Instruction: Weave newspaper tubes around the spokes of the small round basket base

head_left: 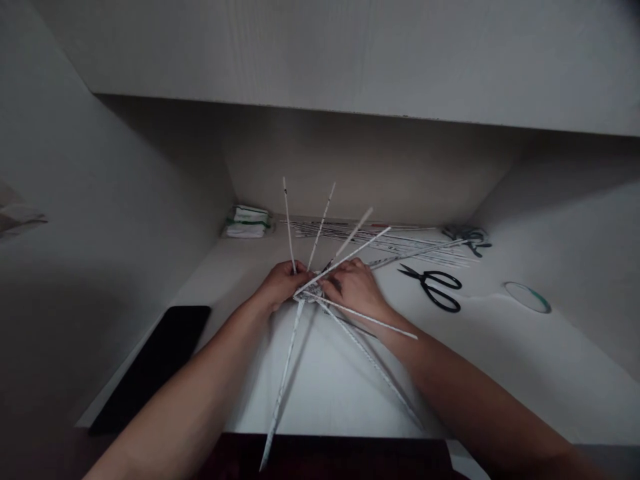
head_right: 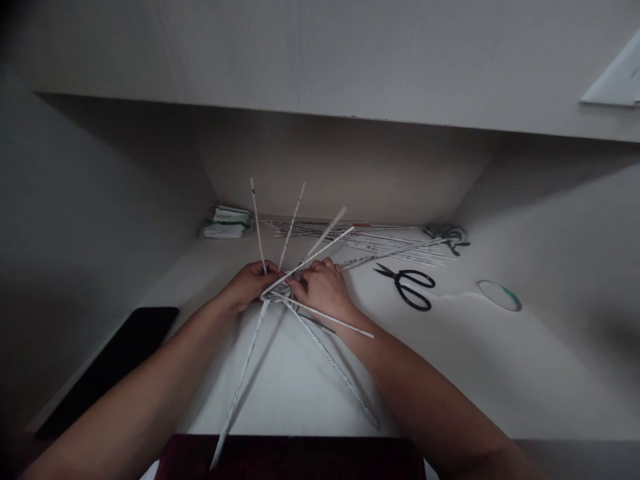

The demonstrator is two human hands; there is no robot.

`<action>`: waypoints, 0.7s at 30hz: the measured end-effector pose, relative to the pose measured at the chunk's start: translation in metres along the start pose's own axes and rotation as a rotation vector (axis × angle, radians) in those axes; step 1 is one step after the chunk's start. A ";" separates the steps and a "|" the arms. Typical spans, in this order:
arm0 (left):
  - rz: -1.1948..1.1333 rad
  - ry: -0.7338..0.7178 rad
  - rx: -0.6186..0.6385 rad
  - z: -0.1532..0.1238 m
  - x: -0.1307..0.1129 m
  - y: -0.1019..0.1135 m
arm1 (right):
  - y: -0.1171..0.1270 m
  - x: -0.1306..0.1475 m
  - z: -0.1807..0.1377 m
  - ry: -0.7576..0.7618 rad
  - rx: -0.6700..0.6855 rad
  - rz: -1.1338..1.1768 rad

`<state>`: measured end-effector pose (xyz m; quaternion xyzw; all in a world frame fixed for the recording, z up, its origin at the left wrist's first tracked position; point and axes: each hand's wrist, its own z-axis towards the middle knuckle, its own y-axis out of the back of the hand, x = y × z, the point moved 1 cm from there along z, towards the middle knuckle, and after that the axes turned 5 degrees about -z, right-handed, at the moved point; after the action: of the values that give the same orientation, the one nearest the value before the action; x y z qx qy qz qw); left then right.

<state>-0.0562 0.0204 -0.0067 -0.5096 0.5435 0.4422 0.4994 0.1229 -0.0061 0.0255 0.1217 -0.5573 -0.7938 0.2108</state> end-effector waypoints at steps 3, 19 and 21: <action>-0.026 0.021 0.020 0.000 0.000 -0.001 | 0.005 -0.003 -0.001 -0.072 0.039 -0.122; -0.086 -0.003 0.090 -0.004 0.000 -0.009 | -0.028 -0.016 0.012 -0.489 0.067 1.079; -0.086 -0.038 0.090 -0.006 -0.001 -0.011 | -0.033 -0.015 0.014 -0.551 -0.042 1.290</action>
<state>-0.0456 0.0140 -0.0043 -0.5009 0.5308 0.4050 0.5508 0.1233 0.0223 -0.0007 -0.4429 -0.5357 -0.5229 0.4933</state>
